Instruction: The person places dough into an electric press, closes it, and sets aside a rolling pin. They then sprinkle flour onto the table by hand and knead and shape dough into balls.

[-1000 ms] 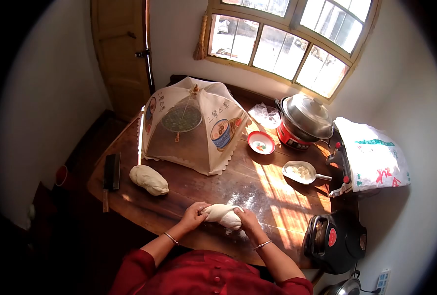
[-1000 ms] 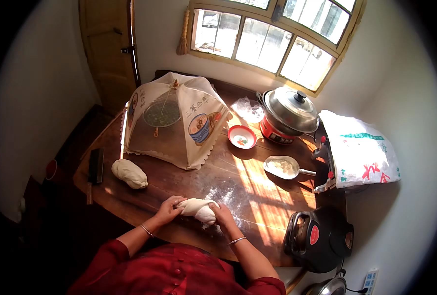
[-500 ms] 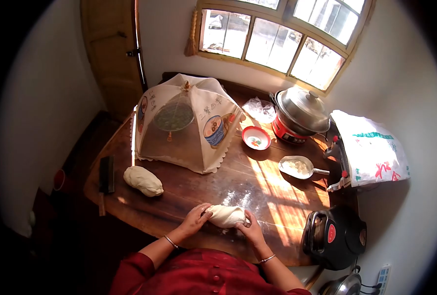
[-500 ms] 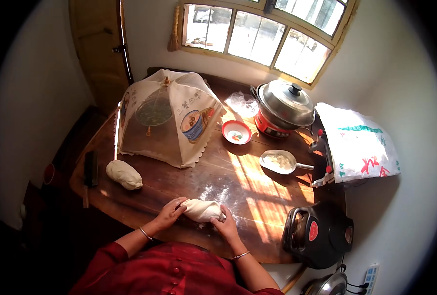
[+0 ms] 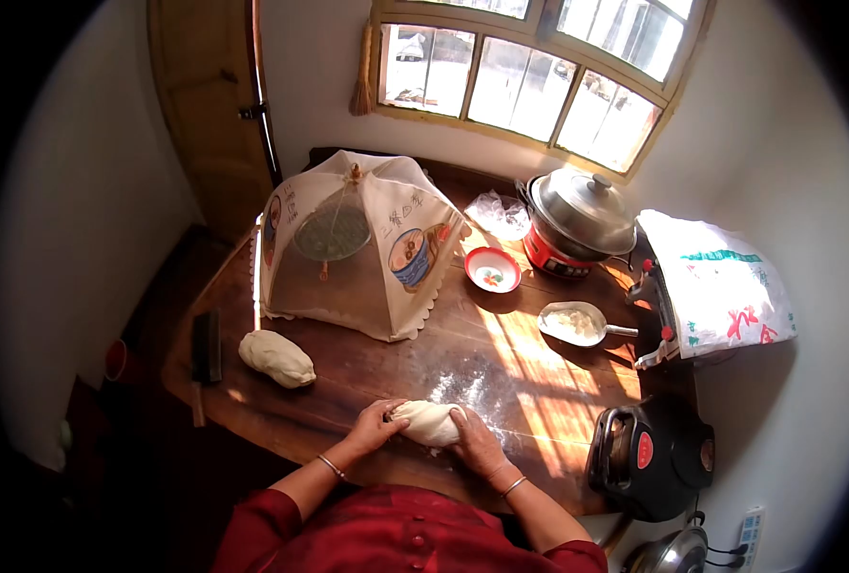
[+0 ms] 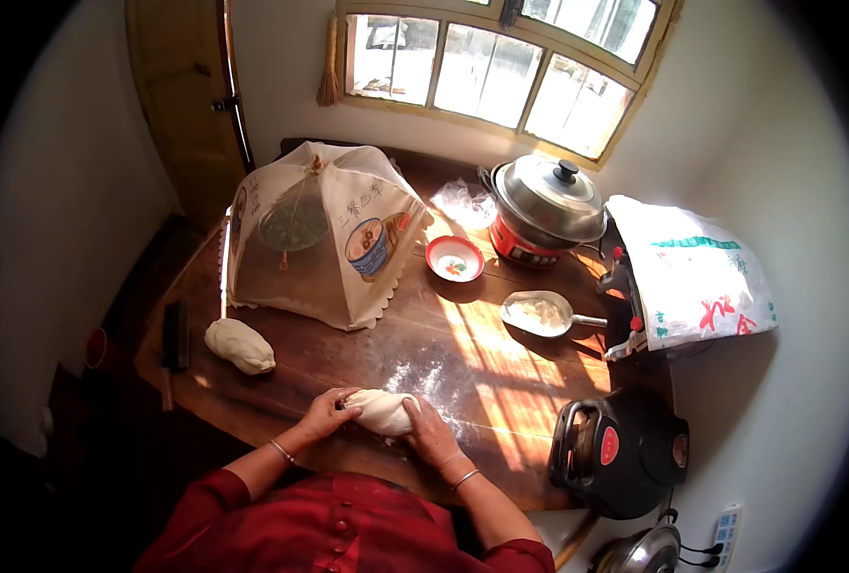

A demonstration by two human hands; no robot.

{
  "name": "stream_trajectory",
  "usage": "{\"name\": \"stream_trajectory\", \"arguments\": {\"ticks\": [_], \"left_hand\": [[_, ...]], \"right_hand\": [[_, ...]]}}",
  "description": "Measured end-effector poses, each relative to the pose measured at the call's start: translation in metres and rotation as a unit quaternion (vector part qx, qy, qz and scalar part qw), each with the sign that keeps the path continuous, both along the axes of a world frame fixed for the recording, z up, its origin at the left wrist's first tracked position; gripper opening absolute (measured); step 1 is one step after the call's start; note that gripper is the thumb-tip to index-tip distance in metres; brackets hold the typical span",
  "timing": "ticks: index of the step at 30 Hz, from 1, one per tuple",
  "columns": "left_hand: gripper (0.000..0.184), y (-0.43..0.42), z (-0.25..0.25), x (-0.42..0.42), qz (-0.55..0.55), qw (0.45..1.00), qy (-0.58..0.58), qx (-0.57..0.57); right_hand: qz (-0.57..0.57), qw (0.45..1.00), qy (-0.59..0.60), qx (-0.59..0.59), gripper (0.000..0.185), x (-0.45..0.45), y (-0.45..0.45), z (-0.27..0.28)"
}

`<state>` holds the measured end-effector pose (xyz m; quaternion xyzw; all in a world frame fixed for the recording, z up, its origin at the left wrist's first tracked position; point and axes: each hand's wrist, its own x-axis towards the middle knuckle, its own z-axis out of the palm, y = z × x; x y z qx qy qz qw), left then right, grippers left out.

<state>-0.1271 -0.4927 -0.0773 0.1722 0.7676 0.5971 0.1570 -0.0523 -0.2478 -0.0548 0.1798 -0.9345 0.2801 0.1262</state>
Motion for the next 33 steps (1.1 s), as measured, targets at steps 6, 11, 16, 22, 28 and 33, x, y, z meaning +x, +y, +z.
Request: {"name": "stream_trajectory", "arguments": {"ticks": [6, 11, 16, 22, 28, 33], "left_hand": [[0.040, 0.017, 0.006, -0.014, -0.028, 0.993, -0.084, 0.081], [0.036, 0.065, 0.039, -0.016, -0.098, 0.990, -0.088, 0.046], [0.035, 0.121, -0.004, -0.006, -0.189, 0.974, -0.059, 0.107], [0.037, 0.123, -0.008, 0.008, -0.251, 0.942, 0.198, -0.099], [0.041, 0.121, -0.013, 0.010, -0.236, 0.959, 0.149, -0.047], [0.045, 0.120, 0.024, 0.017, -0.154, 0.974, 0.095, -0.140]], "right_hand": [[-0.122, 0.961, -0.148, -0.197, 0.039, 0.004, -0.002, -0.015], [-0.258, 0.805, -0.287, -0.450, 0.026, 0.036, 0.035, 0.023], [-0.342, 0.820, -0.210, -0.408, 0.023, 0.057, 0.050, 0.070], [-0.310, 0.891, -0.098, -0.317, 0.025, 0.063, 0.067, 0.010], [-0.412, 0.834, -0.219, -0.293, 0.035, 0.054, 0.077, 0.022], [-0.368, 0.899, -0.162, -0.171, 0.042, 0.030, 0.081, 0.006]]}}
